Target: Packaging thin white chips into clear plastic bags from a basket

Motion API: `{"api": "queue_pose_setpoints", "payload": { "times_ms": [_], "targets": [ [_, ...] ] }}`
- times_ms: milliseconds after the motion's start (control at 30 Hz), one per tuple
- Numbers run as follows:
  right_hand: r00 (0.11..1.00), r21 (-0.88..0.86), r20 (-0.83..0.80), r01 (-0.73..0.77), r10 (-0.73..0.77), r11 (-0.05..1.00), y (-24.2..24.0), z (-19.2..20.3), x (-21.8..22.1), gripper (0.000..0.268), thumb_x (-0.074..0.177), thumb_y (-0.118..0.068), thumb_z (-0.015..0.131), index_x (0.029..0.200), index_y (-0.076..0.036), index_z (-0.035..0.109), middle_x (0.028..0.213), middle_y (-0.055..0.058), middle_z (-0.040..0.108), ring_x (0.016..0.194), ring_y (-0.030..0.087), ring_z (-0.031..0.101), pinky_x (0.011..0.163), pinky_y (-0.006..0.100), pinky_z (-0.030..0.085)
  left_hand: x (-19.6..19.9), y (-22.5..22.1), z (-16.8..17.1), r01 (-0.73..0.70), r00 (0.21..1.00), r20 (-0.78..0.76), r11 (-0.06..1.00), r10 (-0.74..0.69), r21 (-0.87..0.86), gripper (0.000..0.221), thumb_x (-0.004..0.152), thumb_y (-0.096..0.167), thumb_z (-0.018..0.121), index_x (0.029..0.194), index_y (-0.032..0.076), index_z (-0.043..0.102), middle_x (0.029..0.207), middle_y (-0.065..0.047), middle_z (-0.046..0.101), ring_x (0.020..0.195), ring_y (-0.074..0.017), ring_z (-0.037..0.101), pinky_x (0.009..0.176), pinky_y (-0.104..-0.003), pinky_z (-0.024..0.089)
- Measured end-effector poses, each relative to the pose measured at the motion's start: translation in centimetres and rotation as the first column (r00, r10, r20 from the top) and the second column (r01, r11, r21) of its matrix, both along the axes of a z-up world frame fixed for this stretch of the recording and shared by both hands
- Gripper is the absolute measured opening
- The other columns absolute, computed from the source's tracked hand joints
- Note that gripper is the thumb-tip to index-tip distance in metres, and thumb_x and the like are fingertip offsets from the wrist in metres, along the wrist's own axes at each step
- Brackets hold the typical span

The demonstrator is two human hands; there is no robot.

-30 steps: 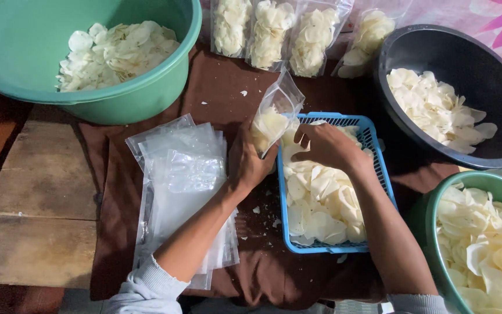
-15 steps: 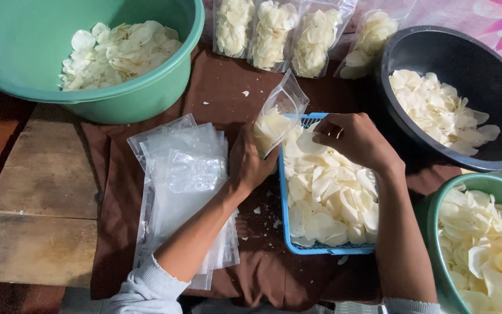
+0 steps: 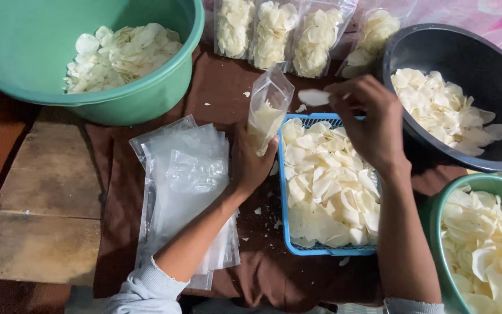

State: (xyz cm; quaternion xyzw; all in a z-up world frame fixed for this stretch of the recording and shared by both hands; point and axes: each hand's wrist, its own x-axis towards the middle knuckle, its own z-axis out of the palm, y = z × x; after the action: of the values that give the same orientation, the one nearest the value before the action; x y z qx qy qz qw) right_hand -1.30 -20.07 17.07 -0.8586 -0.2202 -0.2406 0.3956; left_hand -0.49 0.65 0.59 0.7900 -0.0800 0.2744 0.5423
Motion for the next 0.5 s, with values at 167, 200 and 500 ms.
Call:
{"api": "queue_pose_setpoints", "payload": {
  "times_ms": [167, 200, 500],
  "targets": [
    [0.986, -0.198, 0.16, -0.023, 0.056, 0.98, 3.1, 6.0, -2.1, 0.017, 0.096, 0.013, 0.078, 0.11, 0.011, 0.068, 0.091, 0.014, 0.067, 0.068, 0.018, 0.058, 0.06, 0.028, 0.047, -0.6, -0.1, 1.4, -0.011, 0.996, 0.09, 0.995, 0.002, 0.096, 0.069, 0.084, 0.017, 0.076, 0.14, -0.002, 0.04, 0.124, -0.021, 0.06, 0.103, -0.0374, 0.064, 0.09, -0.044, 0.053],
    [0.986, -0.295, 0.138, -0.05, 0.094, 0.954, 3.7, 6.9, -2.0, 0.017, 0.093, 0.011, 0.079, 0.106, 0.01, 0.068, 0.094, 0.017, 0.073, 0.069, 0.021, 0.068, 0.061, 0.03, 0.054, -0.4, 0.0, 1.3, -0.01, 0.996, 0.095, 0.994, -0.001, 0.113, 0.072, 0.081, 0.014, 0.079, 0.14, 0.001, 0.04, 0.124, -0.019, 0.059, 0.104, -0.0358, 0.064, 0.09, -0.043, 0.054],
    [0.966, -0.809, 0.188, 0.255, -0.179, 0.529, 4.8, 4.6, 4.4, 0.021, 0.094, -0.039, 0.074, 0.109, -0.025, 0.078, 0.087, 0.003, 0.077, 0.059, 0.034, 0.072, 0.055, 0.045, 0.059, 1.0, -0.8, -2.0, -0.081, 0.963, 0.26, 0.996, 0.068, 0.04, 0.044, 0.082, 0.012, 0.079, 0.115, -0.001, 0.053, 0.111, -0.019, 0.059, 0.093, -0.0371, 0.063, 0.083, -0.043, 0.055]
  ]
}}
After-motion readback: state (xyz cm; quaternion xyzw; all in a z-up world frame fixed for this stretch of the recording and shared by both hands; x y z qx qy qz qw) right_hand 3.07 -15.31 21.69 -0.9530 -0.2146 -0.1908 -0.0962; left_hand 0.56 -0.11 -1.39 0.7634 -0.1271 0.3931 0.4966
